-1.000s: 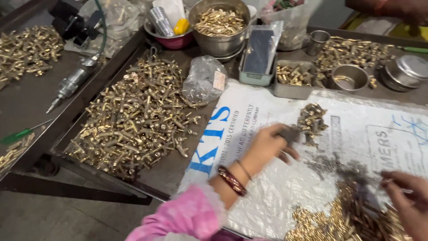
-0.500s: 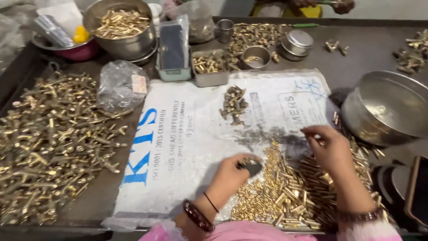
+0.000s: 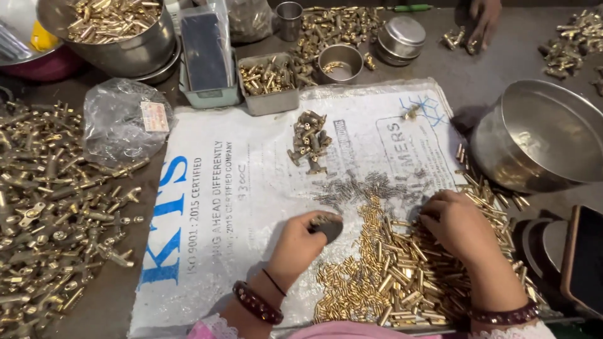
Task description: Assembling small brass valve components by hand on a workbench.
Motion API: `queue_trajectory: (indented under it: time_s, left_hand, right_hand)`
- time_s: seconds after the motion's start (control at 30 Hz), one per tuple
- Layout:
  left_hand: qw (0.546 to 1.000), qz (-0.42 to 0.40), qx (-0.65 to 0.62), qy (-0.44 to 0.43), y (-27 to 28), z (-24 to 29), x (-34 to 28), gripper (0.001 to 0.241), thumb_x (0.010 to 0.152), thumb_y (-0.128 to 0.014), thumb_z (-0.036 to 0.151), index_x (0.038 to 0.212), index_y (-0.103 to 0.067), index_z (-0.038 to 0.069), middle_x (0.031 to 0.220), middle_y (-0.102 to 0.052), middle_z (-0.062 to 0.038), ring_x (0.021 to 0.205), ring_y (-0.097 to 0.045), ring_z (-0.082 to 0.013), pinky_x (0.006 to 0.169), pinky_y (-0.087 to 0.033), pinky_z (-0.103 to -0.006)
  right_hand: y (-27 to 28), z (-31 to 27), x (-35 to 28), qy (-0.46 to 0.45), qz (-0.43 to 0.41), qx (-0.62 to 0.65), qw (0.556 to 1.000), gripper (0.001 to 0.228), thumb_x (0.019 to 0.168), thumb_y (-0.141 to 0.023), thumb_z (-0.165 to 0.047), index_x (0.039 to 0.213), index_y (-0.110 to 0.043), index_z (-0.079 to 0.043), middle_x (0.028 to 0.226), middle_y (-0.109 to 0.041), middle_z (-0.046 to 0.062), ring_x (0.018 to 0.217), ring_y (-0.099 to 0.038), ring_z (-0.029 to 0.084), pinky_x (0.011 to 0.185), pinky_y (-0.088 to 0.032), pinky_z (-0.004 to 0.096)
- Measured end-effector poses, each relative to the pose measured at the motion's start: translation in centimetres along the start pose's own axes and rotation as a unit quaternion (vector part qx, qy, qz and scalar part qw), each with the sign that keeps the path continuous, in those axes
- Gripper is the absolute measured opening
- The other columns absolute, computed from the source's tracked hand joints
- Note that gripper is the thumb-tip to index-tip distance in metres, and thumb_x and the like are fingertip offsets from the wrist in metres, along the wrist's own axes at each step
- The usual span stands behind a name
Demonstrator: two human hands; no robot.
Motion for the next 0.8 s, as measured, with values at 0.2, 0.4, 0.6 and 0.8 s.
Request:
queue_trajectory:
  time_s: [0.2,0.4,0.6,0.8]
  left_hand:
    - [0.997,-0.061,0.041,-0.020,-1.1,-1.2,0.2,0.036,0.086,-0.063,-0.006,0.117,-0.076,0.008,0.097,-0.078,-0.010,0.062,-0.059,-0.0028,0.050,-0.048,-0.0187]
    - [0.995,-0.086,0.058,0.003,-1.9,-0.7,-0.4,0.035,0.086,-0.065,-0.002,0.119,-0.074,0.007,0.086,-0.075,-0.009,0.052,-0.053,-0.0059,0.043,-0.041,-0.0233]
    - [0.986,-0.090,0.140,0.002,-2.0,-0.5,-0.9,0.039,0.085,-0.069,0.006,0.124,-0.074,0.013,0.084,-0.072,-0.002,0.057,-0.056,-0.0049,0.048,-0.042,-0.0222]
    - [0.982,-0.126,0.138,-0.034,-2.8,-0.1,-1.2,0.032,0.087,-0.077,0.017,0.119,-0.075,0.011,0.085,-0.072,0.002,0.063,-0.057,-0.0038,0.055,-0.046,-0.0216]
  right_hand:
    - [0.4,-2.1,0.7,-0.019,-0.024,-0.113,0.993,0.038,0.080,-0.077,-0.033,0.108,-0.078,-0.008,0.113,-0.073,0.009,0.105,-0.066,0.030,0.094,-0.053,0.041]
    - [0.9,-5.7,-1.3,-0.026,0.009,0.457,0.889,0.027,0.091,-0.064,-0.007,0.117,-0.072,-0.008,0.117,-0.075,0.008,0.103,-0.073,0.018,0.091,-0.059,0.033]
    - [-4.6,-9.4,-2.6,-0.040,-0.048,0.649,0.758,0.022,0.090,-0.067,0.002,0.111,-0.073,0.002,0.105,-0.078,0.015,0.097,-0.074,0.021,0.089,-0.062,0.034]
    - [-4.0,-10.0,-3.2,-0.043,-0.059,0.656,0.751,0.021,0.090,-0.067,0.003,0.110,-0.073,0.005,0.100,-0.077,0.013,0.091,-0.071,0.017,0.082,-0.056,0.032]
Point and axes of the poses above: each hand's wrist, its own x-axis towards the middle knuckle, its own y-axis out of the back of the hand, z = x × y, the point moved 10 cm from there along x, towards the middle knuckle
